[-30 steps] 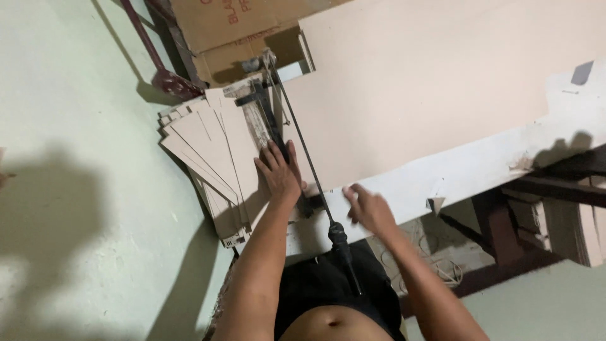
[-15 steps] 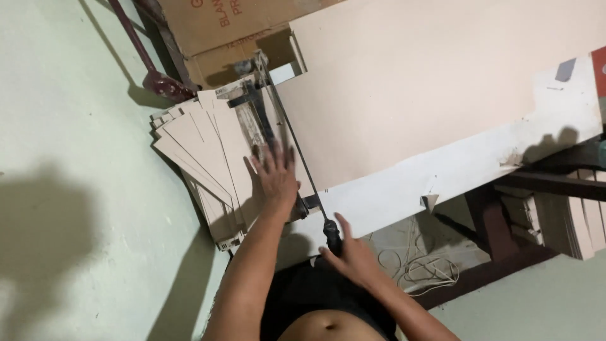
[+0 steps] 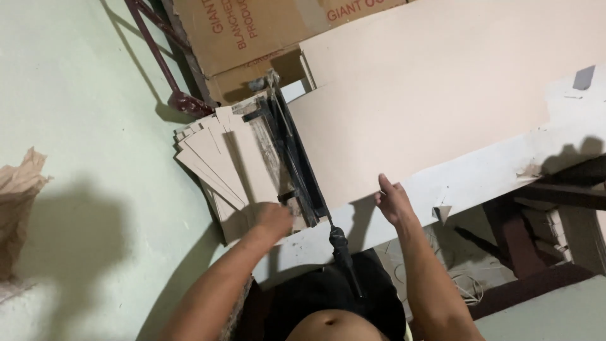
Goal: Cutting cardboard sheets into smaller strips using a manual paper cutter.
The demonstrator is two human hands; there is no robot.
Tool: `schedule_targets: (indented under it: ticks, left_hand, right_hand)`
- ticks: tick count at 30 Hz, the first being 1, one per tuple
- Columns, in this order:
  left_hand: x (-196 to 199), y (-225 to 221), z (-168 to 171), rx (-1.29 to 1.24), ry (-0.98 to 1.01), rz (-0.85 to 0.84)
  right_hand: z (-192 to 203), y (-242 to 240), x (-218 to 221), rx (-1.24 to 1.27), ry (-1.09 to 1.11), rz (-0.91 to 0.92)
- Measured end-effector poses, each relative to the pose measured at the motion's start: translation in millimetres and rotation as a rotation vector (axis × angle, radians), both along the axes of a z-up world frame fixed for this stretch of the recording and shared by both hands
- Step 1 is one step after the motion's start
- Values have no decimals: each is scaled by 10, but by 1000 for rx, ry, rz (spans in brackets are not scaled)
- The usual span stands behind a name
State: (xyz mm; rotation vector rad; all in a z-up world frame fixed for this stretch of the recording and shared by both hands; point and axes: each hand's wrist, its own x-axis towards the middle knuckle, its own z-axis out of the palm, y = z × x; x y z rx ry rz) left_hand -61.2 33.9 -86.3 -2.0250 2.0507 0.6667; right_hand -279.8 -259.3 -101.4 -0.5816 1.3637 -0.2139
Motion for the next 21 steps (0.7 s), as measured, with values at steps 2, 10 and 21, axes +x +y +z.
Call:
schedule_targets:
  ticks: [2,10,21]
  left_hand:
    - [272,54,486,-39,-22,81]
    - [515,-1010,1208,231,77,643]
    - [463,-1295,548,566,-53,784]
  right_hand:
    - [-41,2,-253,-86,156,373]
    - [112,291,163,-98,86,456]
    - [1129,322,748,-246,351,1242]
